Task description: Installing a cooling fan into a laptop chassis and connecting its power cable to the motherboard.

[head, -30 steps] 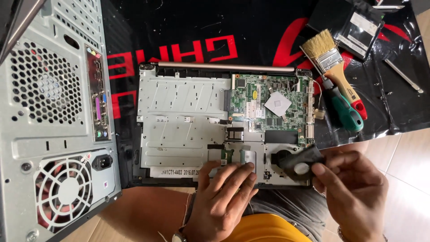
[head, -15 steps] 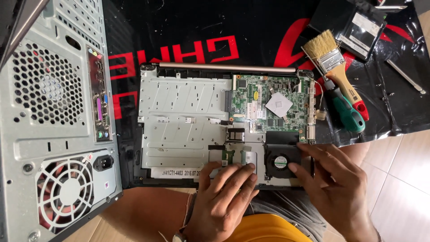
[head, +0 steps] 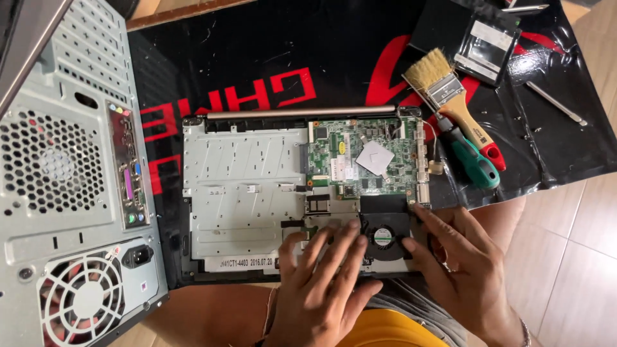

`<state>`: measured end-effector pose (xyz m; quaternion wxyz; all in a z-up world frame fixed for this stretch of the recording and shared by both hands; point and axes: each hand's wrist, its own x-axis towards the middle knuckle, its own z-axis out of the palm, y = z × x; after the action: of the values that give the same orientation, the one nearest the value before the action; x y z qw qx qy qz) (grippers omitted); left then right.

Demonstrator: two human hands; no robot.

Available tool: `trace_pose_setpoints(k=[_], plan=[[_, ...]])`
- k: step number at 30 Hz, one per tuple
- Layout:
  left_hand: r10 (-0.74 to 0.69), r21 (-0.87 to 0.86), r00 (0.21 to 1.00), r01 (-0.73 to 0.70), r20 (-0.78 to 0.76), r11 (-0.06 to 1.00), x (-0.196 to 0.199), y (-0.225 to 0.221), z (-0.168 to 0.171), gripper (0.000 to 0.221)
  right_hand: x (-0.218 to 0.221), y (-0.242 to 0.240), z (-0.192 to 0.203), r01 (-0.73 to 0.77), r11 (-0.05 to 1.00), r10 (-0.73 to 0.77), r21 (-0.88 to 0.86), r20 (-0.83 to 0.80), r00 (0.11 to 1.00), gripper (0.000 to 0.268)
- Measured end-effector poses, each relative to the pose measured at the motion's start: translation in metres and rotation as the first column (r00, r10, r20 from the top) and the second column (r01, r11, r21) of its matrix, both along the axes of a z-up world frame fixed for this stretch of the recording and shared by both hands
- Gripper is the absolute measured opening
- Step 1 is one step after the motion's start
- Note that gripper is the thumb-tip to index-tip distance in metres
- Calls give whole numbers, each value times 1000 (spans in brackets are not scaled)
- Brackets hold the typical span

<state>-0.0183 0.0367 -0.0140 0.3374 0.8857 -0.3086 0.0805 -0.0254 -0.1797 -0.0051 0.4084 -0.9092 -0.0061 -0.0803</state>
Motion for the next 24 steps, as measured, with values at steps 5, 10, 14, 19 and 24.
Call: trace_pose_setpoints(k=[5,10,14,19,24], plan=[[-91,169,996,87,16,982,13,-15,11,63,-5,-7,-1,16,996,-15,86,-21,1000,30],[-68,197,997,61,27,978,20,-23,12,42,-11,-15,-16,2,992,-3,130,3,1000,27],[-82,154,996,76,35,985,22,-26,10,44,-13,-20,-23,-25,983,23,184,13,1000,23],[-60,160,995,47,79,986,22,-28,6,54,-10,-22,-22,-78,969,69,233,47,997,18],[-91,226,995,81,37,971,18,-23,-1,64,-10,-23,-24,-87,963,72,256,67,995,18]])
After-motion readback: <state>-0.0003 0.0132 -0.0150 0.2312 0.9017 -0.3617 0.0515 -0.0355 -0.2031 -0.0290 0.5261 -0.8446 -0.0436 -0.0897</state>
